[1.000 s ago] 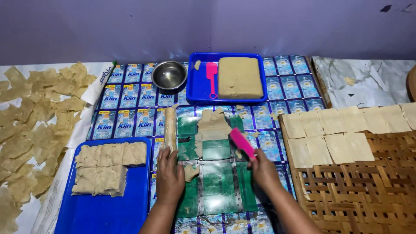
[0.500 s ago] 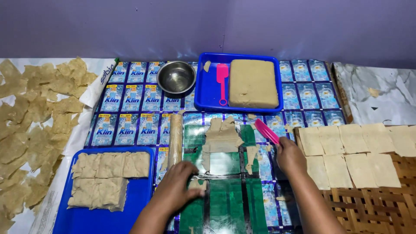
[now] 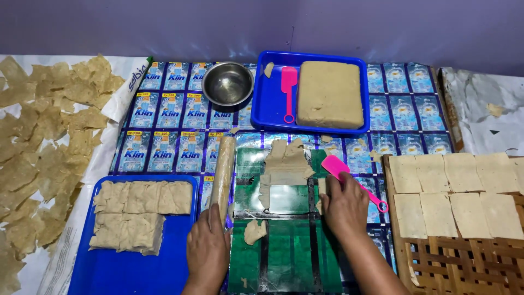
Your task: The person is flattening pieces of dough with a rolling pin and cutting them into squares using a plastic scraper.
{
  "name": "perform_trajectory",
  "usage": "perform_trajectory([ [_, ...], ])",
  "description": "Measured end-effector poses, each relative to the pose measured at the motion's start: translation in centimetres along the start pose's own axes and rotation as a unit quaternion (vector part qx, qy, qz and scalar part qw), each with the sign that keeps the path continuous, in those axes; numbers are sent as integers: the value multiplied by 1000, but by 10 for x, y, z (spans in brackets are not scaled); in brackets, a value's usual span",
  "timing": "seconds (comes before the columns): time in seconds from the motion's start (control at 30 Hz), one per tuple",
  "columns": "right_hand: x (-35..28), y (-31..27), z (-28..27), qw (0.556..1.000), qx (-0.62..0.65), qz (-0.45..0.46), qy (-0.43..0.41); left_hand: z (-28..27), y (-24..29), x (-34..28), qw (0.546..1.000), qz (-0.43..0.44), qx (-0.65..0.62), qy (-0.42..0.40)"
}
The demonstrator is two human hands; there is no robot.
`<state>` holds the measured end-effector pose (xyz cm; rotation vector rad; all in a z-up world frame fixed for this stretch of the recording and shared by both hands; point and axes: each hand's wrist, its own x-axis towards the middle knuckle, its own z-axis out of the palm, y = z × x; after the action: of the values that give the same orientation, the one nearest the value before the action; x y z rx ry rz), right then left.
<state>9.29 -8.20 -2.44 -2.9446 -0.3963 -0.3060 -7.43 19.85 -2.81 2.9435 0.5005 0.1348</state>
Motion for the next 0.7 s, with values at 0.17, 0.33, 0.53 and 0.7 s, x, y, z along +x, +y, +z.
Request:
perform_trajectory([
  [0.17, 18, 22, 8, 998, 15, 52, -17, -19, -3, 10, 996, -65, -59, -26],
  [0.33, 51, -22, -90, 959, 208, -136, 135, -76, -6, 18, 993, -41, -108, -39],
  [0.53, 104, -16, -60, 923, 79, -364, 93, -81, 16, 99, 976, 121, -148, -104],
  [0.7, 147, 29, 14, 962, -6, -254, 96, -43, 30, 191, 960, 268, -79, -36],
])
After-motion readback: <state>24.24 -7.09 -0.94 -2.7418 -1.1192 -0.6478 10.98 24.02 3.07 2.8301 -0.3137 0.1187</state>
